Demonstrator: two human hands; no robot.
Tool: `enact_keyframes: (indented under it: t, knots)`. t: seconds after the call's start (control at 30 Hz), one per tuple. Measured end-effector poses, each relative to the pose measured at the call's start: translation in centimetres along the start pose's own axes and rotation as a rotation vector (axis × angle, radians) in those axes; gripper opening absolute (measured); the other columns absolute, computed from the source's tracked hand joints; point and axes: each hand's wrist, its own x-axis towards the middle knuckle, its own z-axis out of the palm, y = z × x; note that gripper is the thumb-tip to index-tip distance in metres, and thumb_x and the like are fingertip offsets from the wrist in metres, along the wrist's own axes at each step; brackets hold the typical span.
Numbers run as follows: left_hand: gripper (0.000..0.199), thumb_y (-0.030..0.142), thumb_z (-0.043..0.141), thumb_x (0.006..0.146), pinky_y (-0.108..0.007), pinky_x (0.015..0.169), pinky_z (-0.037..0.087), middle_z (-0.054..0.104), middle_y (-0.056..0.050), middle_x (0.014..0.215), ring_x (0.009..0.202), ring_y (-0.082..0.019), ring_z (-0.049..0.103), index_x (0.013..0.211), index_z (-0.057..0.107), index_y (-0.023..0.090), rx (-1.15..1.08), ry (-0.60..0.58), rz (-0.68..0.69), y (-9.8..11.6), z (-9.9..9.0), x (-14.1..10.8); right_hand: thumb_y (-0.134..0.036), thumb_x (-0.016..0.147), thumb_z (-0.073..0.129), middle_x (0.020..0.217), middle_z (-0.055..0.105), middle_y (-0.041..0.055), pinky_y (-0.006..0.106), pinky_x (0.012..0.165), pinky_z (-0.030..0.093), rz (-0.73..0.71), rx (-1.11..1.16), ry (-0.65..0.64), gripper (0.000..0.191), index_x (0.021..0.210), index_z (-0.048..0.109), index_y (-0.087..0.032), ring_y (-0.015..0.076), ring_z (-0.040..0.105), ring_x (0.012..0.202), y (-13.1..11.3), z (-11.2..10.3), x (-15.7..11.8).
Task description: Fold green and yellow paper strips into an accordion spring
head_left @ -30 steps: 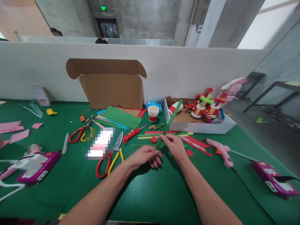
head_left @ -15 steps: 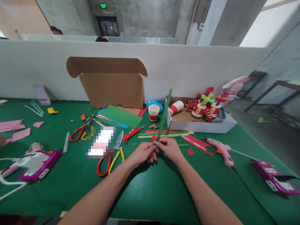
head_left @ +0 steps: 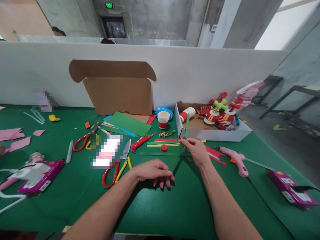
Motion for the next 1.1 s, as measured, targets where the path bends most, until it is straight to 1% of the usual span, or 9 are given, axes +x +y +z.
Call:
enact_keyframes:
  t: [0.17, 0.27, 0.37, 0.47, 0.63, 0.7, 0.77, 0.9, 1.1]
  knots:
    - [0.040, 0.052, 0.067, 0.072, -0.021, 0.050, 0.040, 0.066, -0.003, 0.072, 0.058, -0.011, 0.056, 0.080, 0.063, 0.013, -0.002, 0.288, 0.146, 0.6, -0.2, 0.2, -0.058, 0.057, 0.077, 0.049, 0.045, -0.0042, 0.025, 0.051, 0.027, 0.084, -0.015, -0.249, 0.047, 0.050, 0.059, -0.016, 0.0086, 0.035, 0.051, -0.1, 2.4, -1.6]
    - [0.042, 0.054, 0.063, 0.075, -0.023, 0.055, 0.039, 0.068, -0.006, 0.068, 0.058, -0.011, 0.056, 0.076, 0.065, 0.011, -0.064, 0.348, 0.178, 0.3, -0.1, 0.7, -0.058, 0.060, 0.075, 0.050, 0.046, -0.0035, 0.025, 0.050, 0.026, 0.099, -0.011, -0.321, 0.046, 0.052, 0.060, -0.016, 0.0089, 0.035, 0.051, 0.2, 3.6, -2.3]
    - [0.042, 0.052, 0.062, 0.076, -0.024, 0.055, 0.035, 0.069, -0.007, 0.064, 0.056, -0.012, 0.056, 0.073, 0.068, 0.010, -0.074, 0.298, 0.168, 0.1, 0.0, 0.8, -0.058, 0.060, 0.075, 0.051, 0.042, -0.0043, 0.025, 0.051, 0.026, 0.076, -0.031, -0.279, 0.046, 0.051, 0.058, -0.016, 0.0085, 0.033, 0.052, 0.3, 3.5, -2.1]
    - [0.041, 0.050, 0.062, 0.078, -0.024, 0.056, 0.035, 0.071, -0.008, 0.064, 0.054, -0.011, 0.054, 0.074, 0.071, 0.010, -0.015, 0.225, 0.155, 0.1, 0.2, 0.5, -0.059, 0.060, 0.074, 0.050, 0.041, -0.0047, 0.025, 0.052, 0.027, 0.058, -0.058, -0.206, 0.046, 0.051, 0.058, -0.016, 0.0087, 0.033, 0.052, 0.3, 2.4, -1.4]
    - [0.044, 0.054, 0.066, 0.074, -0.024, 0.058, 0.039, 0.072, -0.008, 0.068, 0.060, -0.013, 0.058, 0.078, 0.072, 0.011, -0.023, 0.085, 0.095, 0.2, 0.5, 0.1, -0.062, 0.058, 0.074, 0.052, 0.048, -0.0030, 0.025, 0.052, 0.030, 0.047, -0.037, -0.073, 0.048, 0.053, 0.059, -0.016, 0.0098, 0.038, 0.053, 0.3, 1.1, -0.5]
    - [0.046, 0.056, 0.067, 0.072, -0.024, 0.055, 0.039, 0.072, -0.008, 0.073, 0.059, -0.013, 0.058, 0.084, 0.070, 0.012, -0.052, 0.117, 0.068, 0.2, 0.4, 0.3, -0.061, 0.058, 0.075, 0.052, 0.049, -0.0028, 0.025, 0.052, 0.031, 0.047, -0.014, -0.092, 0.047, 0.052, 0.058, -0.017, 0.0098, 0.039, 0.053, 0.3, 1.5, -0.7]
    - [0.047, 0.057, 0.066, 0.072, -0.023, 0.053, 0.039, 0.072, -0.007, 0.074, 0.057, -0.012, 0.057, 0.088, 0.068, 0.012, -0.084, 0.204, 0.073, 0.1, 0.3, 0.6, -0.058, 0.058, 0.075, 0.051, 0.048, -0.0030, 0.025, 0.051, 0.030, 0.065, 0.000, -0.163, 0.046, 0.052, 0.058, -0.017, 0.0094, 0.038, 0.051, 0.4, 2.4, -1.3]
    - [0.046, 0.057, 0.064, 0.074, -0.024, 0.055, 0.038, 0.069, -0.007, 0.066, 0.055, -0.013, 0.059, 0.076, 0.066, 0.011, -0.143, 0.320, 0.141, -0.3, 0.1, 1.1, -0.055, 0.062, 0.073, 0.048, 0.047, -0.0032, 0.025, 0.048, 0.029, 0.093, 0.022, -0.284, 0.043, 0.050, 0.057, -0.018, 0.0096, 0.038, 0.049, 0.7, 4.0, -2.3]
    - [0.045, 0.054, 0.067, 0.072, -0.026, 0.056, 0.040, 0.069, -0.009, 0.061, 0.052, -0.014, 0.059, 0.070, 0.069, 0.009, -0.158, 0.209, 0.125, -0.5, 0.4, 1.0, -0.051, 0.061, 0.075, 0.051, 0.051, -0.0037, 0.025, 0.053, 0.031, 0.074, -0.008, -0.154, 0.037, 0.054, 0.063, -0.017, 0.0094, 0.039, 0.052, 0.5, 2.8, -1.5]
